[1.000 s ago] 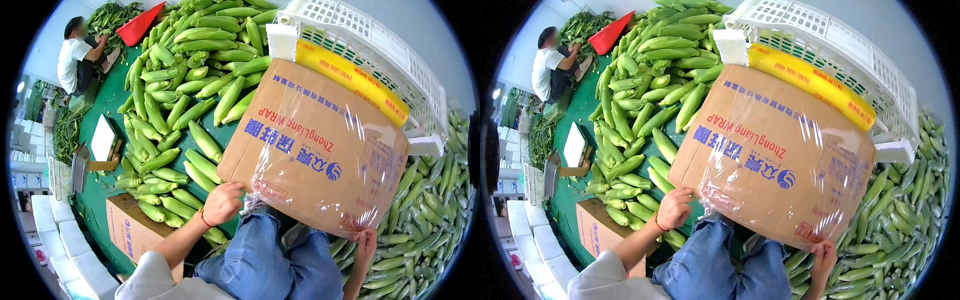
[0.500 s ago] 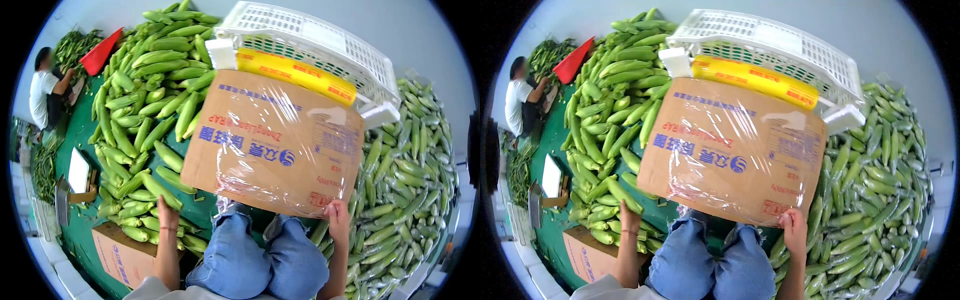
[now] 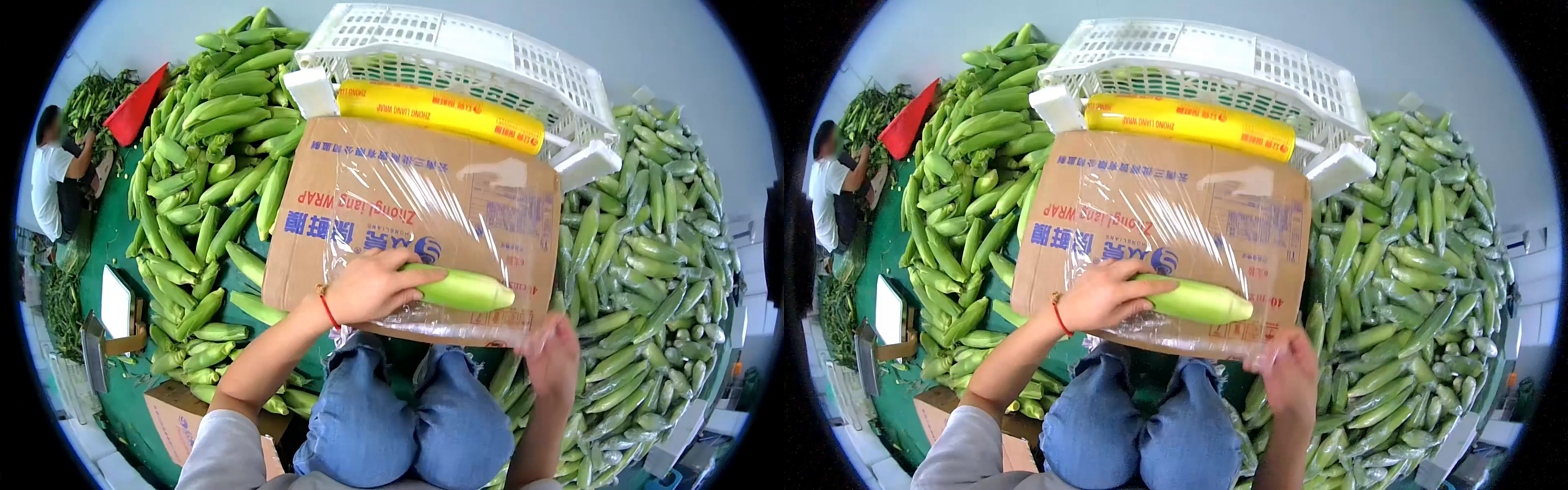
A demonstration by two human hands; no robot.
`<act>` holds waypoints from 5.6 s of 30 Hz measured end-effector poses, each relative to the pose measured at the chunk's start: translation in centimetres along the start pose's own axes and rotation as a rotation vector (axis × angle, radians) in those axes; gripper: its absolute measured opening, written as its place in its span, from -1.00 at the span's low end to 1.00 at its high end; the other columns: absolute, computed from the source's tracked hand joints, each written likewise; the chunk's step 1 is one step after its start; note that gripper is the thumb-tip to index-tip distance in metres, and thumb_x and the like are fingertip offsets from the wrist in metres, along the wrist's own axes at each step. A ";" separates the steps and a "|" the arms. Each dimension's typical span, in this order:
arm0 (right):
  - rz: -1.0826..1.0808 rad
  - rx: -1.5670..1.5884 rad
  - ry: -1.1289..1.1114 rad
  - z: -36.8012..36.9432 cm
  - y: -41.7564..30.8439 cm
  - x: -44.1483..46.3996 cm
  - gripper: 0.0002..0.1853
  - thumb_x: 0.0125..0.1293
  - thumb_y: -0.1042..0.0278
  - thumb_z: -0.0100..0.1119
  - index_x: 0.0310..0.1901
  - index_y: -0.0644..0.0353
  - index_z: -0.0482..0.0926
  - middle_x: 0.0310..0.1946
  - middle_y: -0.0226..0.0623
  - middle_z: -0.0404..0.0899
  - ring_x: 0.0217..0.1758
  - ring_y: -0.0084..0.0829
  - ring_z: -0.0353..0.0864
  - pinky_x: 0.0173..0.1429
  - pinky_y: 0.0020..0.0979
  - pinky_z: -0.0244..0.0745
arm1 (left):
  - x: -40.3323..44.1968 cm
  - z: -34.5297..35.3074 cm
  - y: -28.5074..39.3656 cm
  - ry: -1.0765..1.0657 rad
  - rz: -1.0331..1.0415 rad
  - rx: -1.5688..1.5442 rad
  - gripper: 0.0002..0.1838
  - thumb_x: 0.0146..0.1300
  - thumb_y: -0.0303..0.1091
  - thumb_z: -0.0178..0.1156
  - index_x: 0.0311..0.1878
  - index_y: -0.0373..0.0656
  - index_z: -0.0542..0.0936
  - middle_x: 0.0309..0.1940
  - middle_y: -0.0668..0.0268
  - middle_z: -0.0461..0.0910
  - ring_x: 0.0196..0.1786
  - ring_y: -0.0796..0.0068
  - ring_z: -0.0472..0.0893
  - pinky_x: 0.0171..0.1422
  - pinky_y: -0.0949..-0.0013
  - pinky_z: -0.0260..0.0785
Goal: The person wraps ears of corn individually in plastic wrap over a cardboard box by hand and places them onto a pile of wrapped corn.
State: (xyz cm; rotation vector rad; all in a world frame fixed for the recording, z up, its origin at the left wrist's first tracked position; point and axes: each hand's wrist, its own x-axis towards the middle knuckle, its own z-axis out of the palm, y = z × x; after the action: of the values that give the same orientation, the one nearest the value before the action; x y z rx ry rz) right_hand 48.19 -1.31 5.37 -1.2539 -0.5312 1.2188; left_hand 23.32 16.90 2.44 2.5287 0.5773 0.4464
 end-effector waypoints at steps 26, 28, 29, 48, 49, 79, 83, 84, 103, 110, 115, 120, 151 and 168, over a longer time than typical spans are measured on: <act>-0.610 -1.429 -0.286 8.5 2.0 8.0 -0.57 0.30 -0.08 0.15 -0.11 0.19 0.55 -0.21 -0.08 0.63 -0.17 -0.08 0.64 -0.03 -0.11 0.52 | -2.2 0.6 1.7 -0.023 -0.261 0.333 -0.14 0.24 0.11 0.16 0.39 -0.40 0.23 0.41 -0.08 0.21 0.50 0.00 0.17 0.55 0.00 -0.03; -0.996 -1.368 -0.271 9.3 1.4 9.3 -0.50 0.14 0.01 0.32 0.01 0.19 0.53 0.03 -0.17 0.52 0.04 -0.14 0.51 0.24 -0.09 0.34 | 2.7 0.9 -3.0 0.111 -0.253 0.423 -0.15 0.24 0.05 0.17 0.41 -0.39 0.20 0.45 -0.03 0.17 0.53 0.01 0.10 0.56 0.02 -0.04; -1.060 -1.436 -0.302 9.6 1.7 10.5 -0.49 0.11 0.01 0.35 0.00 0.18 0.52 0.00 -0.19 0.53 0.02 -0.15 0.53 0.19 -0.11 0.38 | 5.3 0.7 -5.5 0.188 -0.222 0.471 -0.16 0.24 0.01 0.18 0.42 -0.39 0.18 0.46 -0.04 0.16 0.53 0.01 0.09 0.55 0.03 -0.01; 0.529 -0.351 -0.221 5.9 0.0 4.5 -0.25 0.24 -0.40 0.06 0.02 0.27 0.49 -0.46 -0.10 0.60 -0.50 -0.25 0.66 -0.50 -0.33 0.53 | 5.3 -2.8 -2.3 0.520 0.122 -0.287 -0.48 0.15 -0.24 0.29 0.21 -0.17 0.56 0.27 0.04 0.46 0.35 -0.06 0.41 0.43 0.03 0.23; 0.630 -0.069 -0.420 6.6 0.0 4.8 -0.22 0.27 -0.42 -0.02 0.04 0.30 0.46 -0.46 -0.09 0.59 -0.51 -0.27 0.64 -0.51 -0.36 0.52 | 4.8 -2.6 0.3 0.465 0.181 -0.228 -0.49 0.13 -0.34 0.27 0.21 -0.14 0.56 0.33 0.01 0.39 0.42 -0.08 0.32 0.47 -0.04 0.15; -0.294 0.670 0.271 2.0 7.6 0.6 -0.62 0.33 0.28 0.12 0.14 0.18 0.41 -0.17 -0.19 0.58 -0.07 -0.30 0.61 0.05 -0.24 0.51 | 7.3 2.3 11.0 -0.613 0.094 0.071 -0.31 0.20 -0.15 0.25 0.40 -0.10 0.36 0.34 -0.14 0.27 0.27 -0.20 0.40 0.32 0.05 0.28; -0.060 1.053 1.127 -9.7 6.8 -8.8 -0.36 0.32 -0.31 -0.04 -0.09 0.26 0.49 -0.20 -0.09 0.55 -0.08 -0.11 0.53 0.14 -0.07 0.42 | 5.7 3.5 8.7 -0.251 0.298 0.150 -0.32 0.07 -0.18 0.35 0.31 -0.06 0.46 0.33 -0.03 0.32 0.28 -0.10 0.40 0.32 0.02 0.27; -0.210 0.946 1.279 -13.3 8.2 -12.4 -0.42 0.33 -0.27 -0.02 -0.13 0.22 0.49 -0.22 -0.11 0.55 -0.10 -0.14 0.53 0.12 -0.09 0.43 | 4.0 3.6 6.7 -0.223 0.148 0.069 -0.43 0.19 -0.31 0.24 0.31 -0.13 0.45 0.38 -0.04 0.28 0.39 -0.08 0.30 0.45 0.02 0.11; -0.396 -0.924 0.135 -0.9 4.1 14.5 -0.80 0.29 0.38 0.23 -0.07 0.21 0.63 -0.22 -0.17 0.69 -0.13 -0.26 0.69 0.06 -0.25 0.54 | 3.3 -3.2 -13.3 0.290 0.027 0.310 -0.94 0.09 -0.43 0.13 -0.36 -0.12 0.46 -0.50 0.22 0.54 -0.41 0.07 0.58 -0.29 0.14 0.45; -0.203 -0.996 -0.145 -4.3 3.7 2.0 -0.90 0.33 0.50 0.12 -0.34 0.30 0.55 -0.43 -0.27 0.62 -0.36 -0.49 0.57 -0.18 -0.50 0.45 | -13.6 -1.5 -4.4 0.333 -0.003 0.250 -0.88 0.09 -0.52 0.19 -0.32 -0.11 0.47 -0.46 0.30 0.52 -0.37 0.22 0.57 -0.28 0.27 0.47; -0.100 -0.817 -0.070 -4.5 5.3 0.6 -0.89 0.38 0.46 0.09 -0.29 0.29 0.53 -0.46 -0.32 0.59 -0.35 -0.52 0.54 -0.18 -0.49 0.45 | -22.7 10.1 -5.1 1.079 -1.136 -0.199 -0.44 0.17 -0.40 0.30 0.19 -0.27 0.30 0.15 -0.09 0.40 0.28 -0.02 0.37 0.31 0.08 0.26; -0.104 -0.818 -0.075 -4.8 5.8 1.0 -0.90 0.40 0.44 0.08 -0.23 0.30 0.52 -0.48 -0.35 0.57 -0.41 -0.56 0.55 -0.24 -0.51 0.47 | -28.1 18.1 -16.6 1.166 -1.904 -0.155 -0.18 0.11 -0.26 0.43 0.30 -0.19 0.11 0.11 -0.09 0.39 0.09 0.00 0.50 0.26 0.15 0.36; -0.207 -1.109 -0.072 1.0 1.0 -2.5 -0.88 0.36 0.38 0.08 -0.20 0.25 0.49 -0.34 -0.21 0.63 -0.31 -0.21 0.63 -0.15 -0.24 0.51 | 1.5 -1.2 0.2 0.187 -0.031 0.073 -0.41 -0.12 -0.13 0.46 0.07 -0.03 0.63 -0.17 0.20 0.57 0.03 0.12 0.51 0.24 0.10 0.33; -0.990 -1.226 -0.157 5.4 5.0 14.2 -0.83 0.18 0.25 0.16 -0.38 0.17 0.58 -0.43 -0.34 0.47 -0.30 -0.24 0.50 -0.26 -0.24 0.43 | 3.1 -5.9 -2.5 0.500 -0.085 0.166 -0.95 0.19 -0.49 0.22 -0.31 -0.20 0.66 -0.52 0.20 0.62 -0.35 0.15 0.67 -0.27 0.25 0.50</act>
State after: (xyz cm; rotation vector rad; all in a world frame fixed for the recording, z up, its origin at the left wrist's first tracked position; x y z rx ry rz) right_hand 46.37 12.89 -1.68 -1.4998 -1.9110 0.0282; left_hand 22.77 22.70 6.50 2.5348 0.9326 1.0513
